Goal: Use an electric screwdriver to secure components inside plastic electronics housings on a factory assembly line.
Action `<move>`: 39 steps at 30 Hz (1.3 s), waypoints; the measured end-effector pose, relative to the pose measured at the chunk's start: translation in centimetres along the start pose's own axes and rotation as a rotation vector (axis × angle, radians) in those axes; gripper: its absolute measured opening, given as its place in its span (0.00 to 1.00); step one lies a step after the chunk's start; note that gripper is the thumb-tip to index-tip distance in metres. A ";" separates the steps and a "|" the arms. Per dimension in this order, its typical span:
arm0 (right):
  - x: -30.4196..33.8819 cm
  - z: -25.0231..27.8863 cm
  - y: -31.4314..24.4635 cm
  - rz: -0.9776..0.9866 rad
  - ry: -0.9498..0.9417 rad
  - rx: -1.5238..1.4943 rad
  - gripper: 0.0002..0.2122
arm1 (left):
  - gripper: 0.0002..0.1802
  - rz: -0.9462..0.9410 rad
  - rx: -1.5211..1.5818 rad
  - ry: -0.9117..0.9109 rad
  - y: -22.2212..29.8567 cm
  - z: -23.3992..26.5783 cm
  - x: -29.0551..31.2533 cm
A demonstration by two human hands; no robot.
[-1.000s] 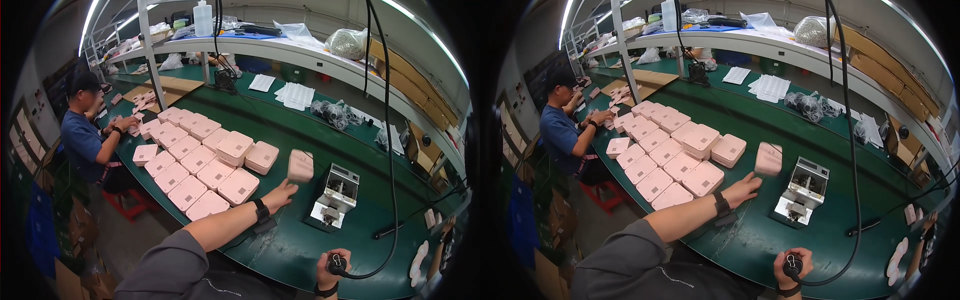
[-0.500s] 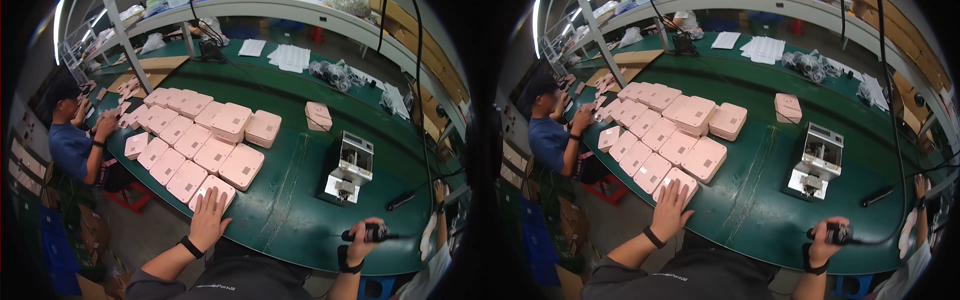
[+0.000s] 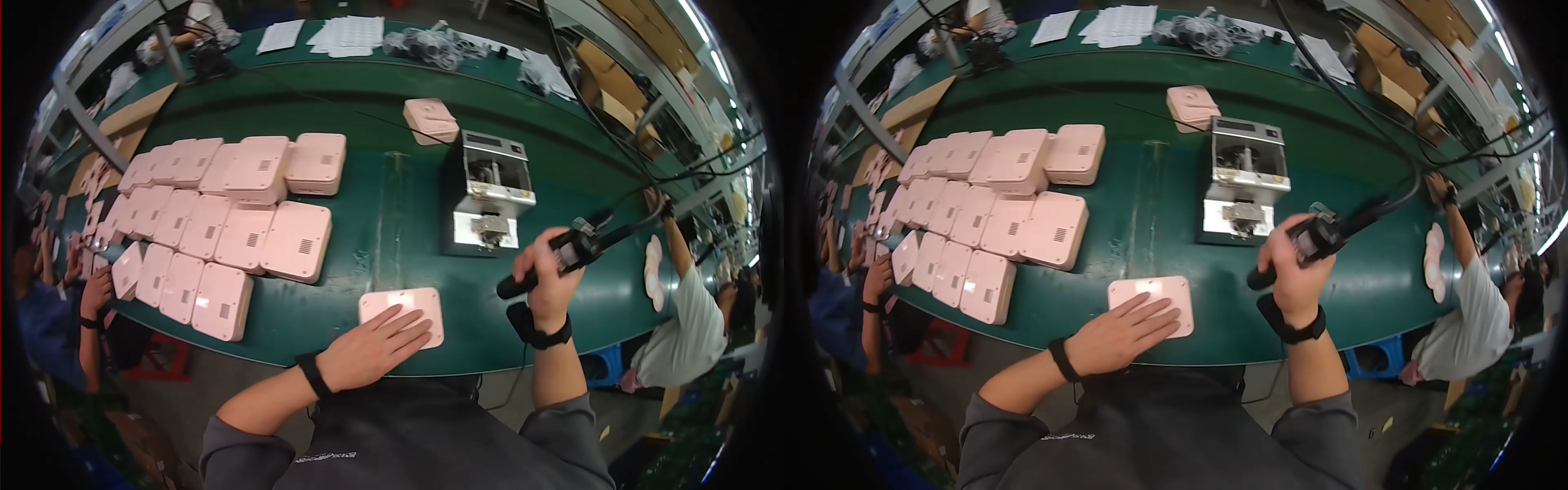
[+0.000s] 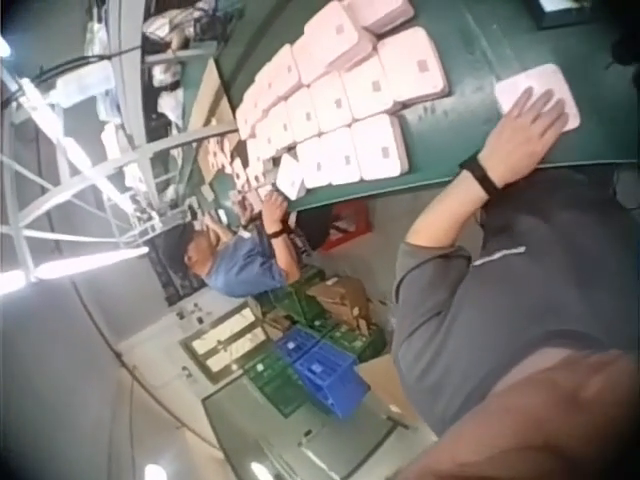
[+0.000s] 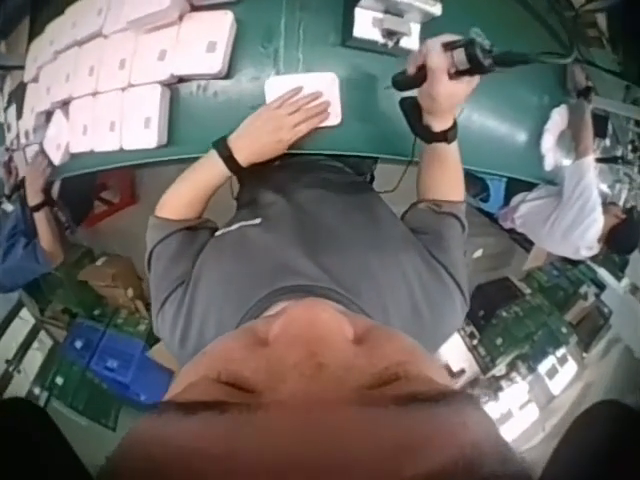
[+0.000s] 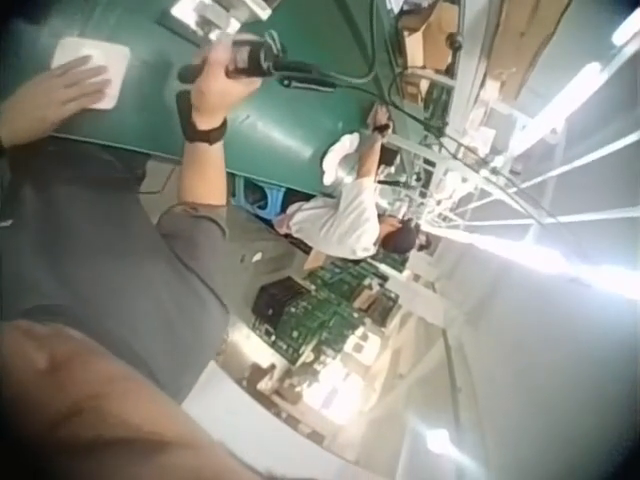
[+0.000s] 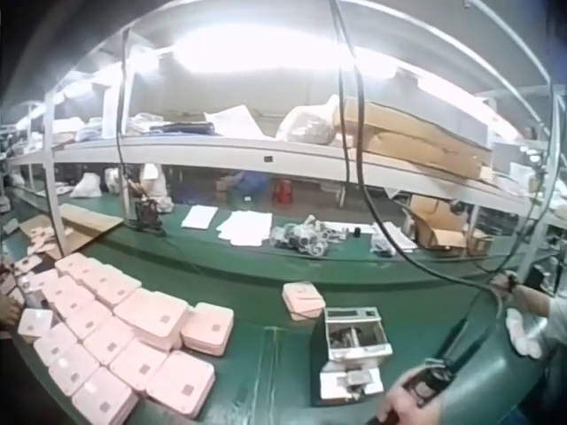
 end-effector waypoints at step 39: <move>-0.7 -1.6 0.3 -0.037 -0.092 -0.324 0.09 | 0.48 0.504 0.352 0.218 -6.2 -1.6 -4.1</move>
Point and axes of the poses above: each hand's wrist, its own x-axis away from the middle knuckle, its own z-axis out of the back of the hand, y = z × x, the point moved 8 cm from there along -x, towards the middle knuckle, and after that the axes turned 14 degrees about y, right-handed, at the moved point
